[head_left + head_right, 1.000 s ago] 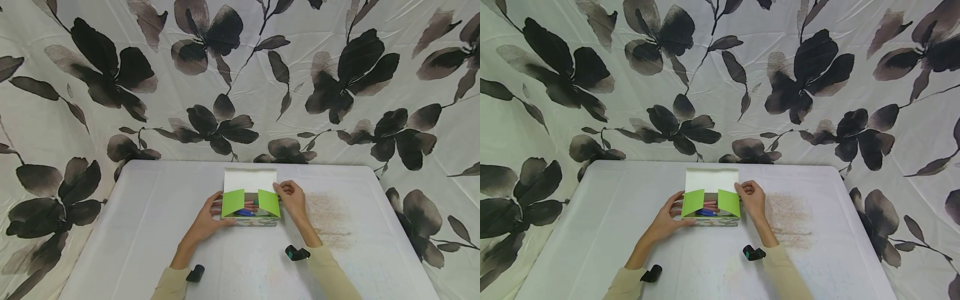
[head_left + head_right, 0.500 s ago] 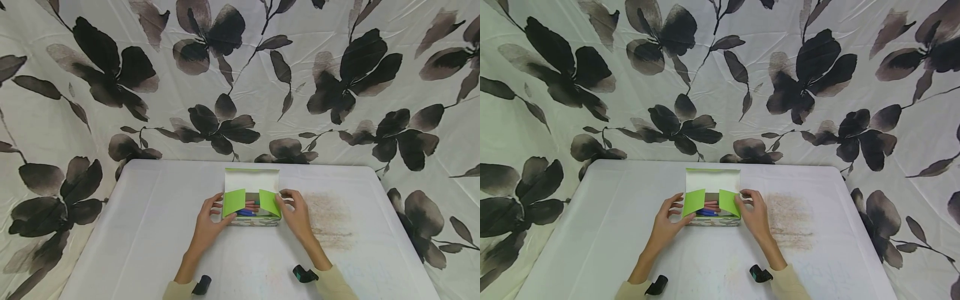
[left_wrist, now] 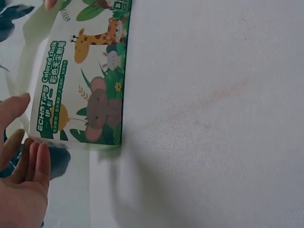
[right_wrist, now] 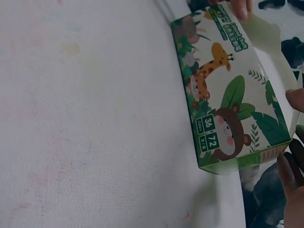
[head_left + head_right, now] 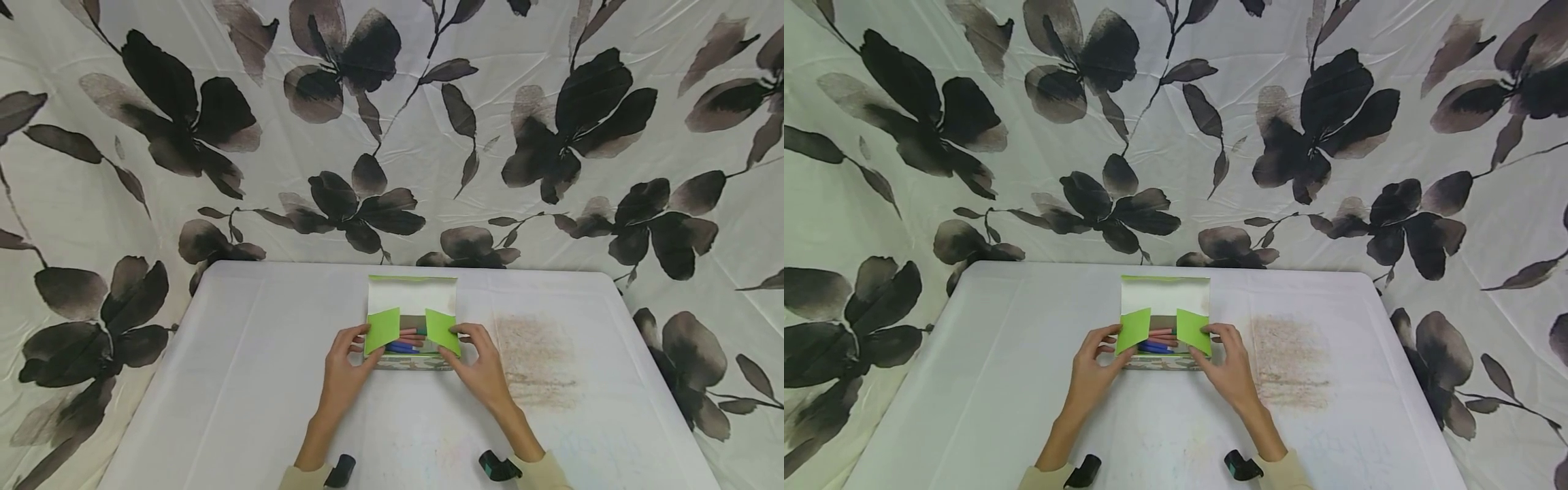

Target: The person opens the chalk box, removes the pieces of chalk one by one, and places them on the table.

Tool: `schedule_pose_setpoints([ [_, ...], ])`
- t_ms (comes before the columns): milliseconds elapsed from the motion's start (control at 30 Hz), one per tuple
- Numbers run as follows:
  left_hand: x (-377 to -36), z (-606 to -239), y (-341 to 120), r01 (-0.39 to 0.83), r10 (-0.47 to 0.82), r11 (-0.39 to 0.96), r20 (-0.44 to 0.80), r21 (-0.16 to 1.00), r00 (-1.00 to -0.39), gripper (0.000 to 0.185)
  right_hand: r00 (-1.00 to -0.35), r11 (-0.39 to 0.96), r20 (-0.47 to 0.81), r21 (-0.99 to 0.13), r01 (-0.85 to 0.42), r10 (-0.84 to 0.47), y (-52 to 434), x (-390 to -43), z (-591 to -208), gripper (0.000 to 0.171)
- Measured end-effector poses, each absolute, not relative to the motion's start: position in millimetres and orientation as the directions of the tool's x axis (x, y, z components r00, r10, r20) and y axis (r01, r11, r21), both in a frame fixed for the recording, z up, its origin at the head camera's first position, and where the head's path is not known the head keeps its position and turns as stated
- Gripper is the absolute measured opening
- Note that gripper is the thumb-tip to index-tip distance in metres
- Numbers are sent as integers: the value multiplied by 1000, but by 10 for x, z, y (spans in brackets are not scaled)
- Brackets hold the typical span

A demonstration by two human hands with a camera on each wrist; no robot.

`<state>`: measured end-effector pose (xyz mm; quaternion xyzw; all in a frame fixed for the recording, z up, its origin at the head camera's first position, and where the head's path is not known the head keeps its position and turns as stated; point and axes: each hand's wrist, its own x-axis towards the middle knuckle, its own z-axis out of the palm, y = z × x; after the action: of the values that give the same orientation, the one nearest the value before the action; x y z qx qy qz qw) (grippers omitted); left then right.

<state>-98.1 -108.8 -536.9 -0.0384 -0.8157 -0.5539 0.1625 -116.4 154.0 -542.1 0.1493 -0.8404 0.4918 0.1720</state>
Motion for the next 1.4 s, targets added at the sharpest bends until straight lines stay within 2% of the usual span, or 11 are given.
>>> schedule_pose_setpoints([
  [200, -956, -5355, -1109, 224, -170, 254, 271, 941, -947, 38, -937, 326, 347, -881, -342, -43, 1582, -1124, -5420, 39],
  [367, -932, -5352, -1153, 147, -205, 120, 170, 982, -964, 34, -969, 174, 246, -954, -245, -15, 1624, -1079, -5408, 35],
  [500, -909, -5349, -1191, 65, -224, 44, 73, 997, -972, 33, -989, 114, 145, -983, -143, 6, 1659, -1044, -5395, 35],
  [733, -889, -5360, -1221, -62, -277, -11, -62, 998, -959, 35, -997, 103, -10, -995, 18, 73, 1694, -984, -5388, 31],
  [900, -886, -5364, -1215, -105, -291, -71, -121, 992, -949, 36, -993, -9, -73, -997, 72, 94, 1692, -957, -5424, 39],
  [1133, -864, -5385, -1203, -167, -320, -99, -190, 981, -928, 32, -975, -77, -178, -983, 169, 134, 1643, -921, -5499, 45],
  [1300, -839, -5392, -1174, -229, -327, -110, -253, 967, -910, 37, -965, -156, -228, -966, 207, 129, 1597, -901, -5545, 46],
  [1400, -826, -5404, -1157, -270, -308, -178, -314, 946, -898, 41, -959, -201, -263, -950, 238, 108, 1576, -889, -5564, 50],
])
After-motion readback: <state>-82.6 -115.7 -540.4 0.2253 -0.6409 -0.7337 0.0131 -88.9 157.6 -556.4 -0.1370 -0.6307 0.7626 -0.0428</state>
